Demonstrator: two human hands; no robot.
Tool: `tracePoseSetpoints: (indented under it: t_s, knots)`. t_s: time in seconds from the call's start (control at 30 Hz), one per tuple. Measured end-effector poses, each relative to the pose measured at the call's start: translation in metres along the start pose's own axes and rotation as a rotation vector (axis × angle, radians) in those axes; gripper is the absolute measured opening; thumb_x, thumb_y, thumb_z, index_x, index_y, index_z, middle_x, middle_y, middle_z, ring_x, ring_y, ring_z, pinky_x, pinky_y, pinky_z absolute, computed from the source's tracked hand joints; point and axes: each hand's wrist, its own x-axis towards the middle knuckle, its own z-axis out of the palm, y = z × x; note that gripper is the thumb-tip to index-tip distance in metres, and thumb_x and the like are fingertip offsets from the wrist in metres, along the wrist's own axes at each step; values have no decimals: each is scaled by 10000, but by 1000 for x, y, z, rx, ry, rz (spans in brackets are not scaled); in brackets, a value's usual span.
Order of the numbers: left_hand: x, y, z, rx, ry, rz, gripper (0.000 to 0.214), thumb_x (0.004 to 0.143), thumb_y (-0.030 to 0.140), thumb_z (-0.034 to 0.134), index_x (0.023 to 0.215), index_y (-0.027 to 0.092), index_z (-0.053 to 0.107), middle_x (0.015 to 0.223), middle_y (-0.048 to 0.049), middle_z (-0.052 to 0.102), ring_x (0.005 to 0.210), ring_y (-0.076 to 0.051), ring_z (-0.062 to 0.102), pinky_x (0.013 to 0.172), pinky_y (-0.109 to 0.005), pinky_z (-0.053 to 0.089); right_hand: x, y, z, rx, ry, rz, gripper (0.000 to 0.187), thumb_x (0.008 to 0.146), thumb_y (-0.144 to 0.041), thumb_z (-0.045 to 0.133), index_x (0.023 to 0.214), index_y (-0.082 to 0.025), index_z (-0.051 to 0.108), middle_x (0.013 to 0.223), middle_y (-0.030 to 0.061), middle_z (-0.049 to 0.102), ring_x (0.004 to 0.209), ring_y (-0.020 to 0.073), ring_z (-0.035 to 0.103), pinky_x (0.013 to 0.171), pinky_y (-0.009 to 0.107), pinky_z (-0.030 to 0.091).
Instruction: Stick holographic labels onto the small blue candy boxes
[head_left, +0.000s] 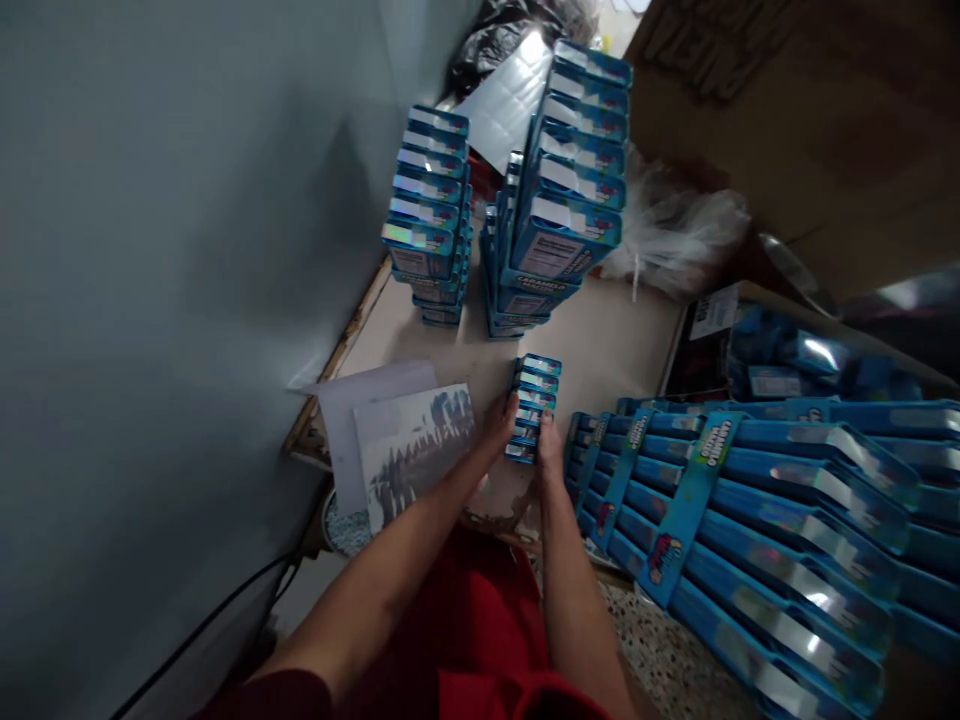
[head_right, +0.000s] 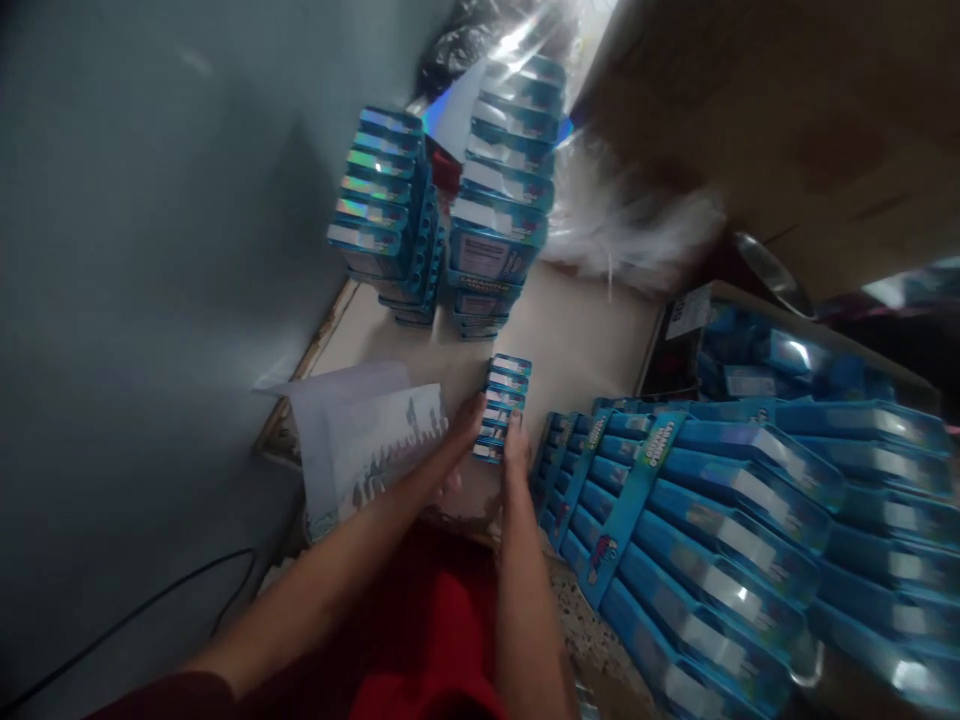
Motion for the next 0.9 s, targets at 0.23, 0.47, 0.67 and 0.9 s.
tracePoseSetpoints:
  t_s: [0.23, 0.47, 0.67, 0.9]
  knots:
    - [-29, 50, -190, 820, 398, 353, 430, 873, 299, 705, 1298, 247, 670, 1392, -160, 608, 1350, -382, 483, 1157, -524, 334, -50, -14, -17, -322, 223, -278, 653, 918, -600, 535, 1392, -151, 550, 1422, 222, 565, 1389, 350, 466, 1153, 531, 341]
    - [-36, 56, -303, 1140, 391, 496, 416, 898, 268, 669, 1305, 204, 617, 1381, -161, 601, 1325, -347, 491, 1142, -475, 358, -91, -34, 53, -449, -463, -676, 309, 984, -243, 530, 1263, -211, 659, 1172, 119, 726, 1090, 267, 663, 969, 417, 509]
    - [-37, 20, -303, 1294, 492, 362, 330, 882, 150, 564, 1194, 132, 671, 1229, -195, 676, 1201, -330, 582, 1019, -457, 425, -47, -71, 147, -1002, -606, -734, 740, 839, -151, 724, 1521, -117, 439, 1532, 237, 486, 1439, 382, 402, 1193, 585, 246]
    - [-90, -9, -316, 1386, 251, 365, 216, 935, 144, 505, 899, 195, 711, 972, -136, 684, 1010, -291, 602, 911, -413, 425, -59, -107, 92, -1176, -985, -744, 226, 959, -163, 526, 935, -196, 748, 1024, 105, 733, 965, 220, 666, 812, 304, 408]
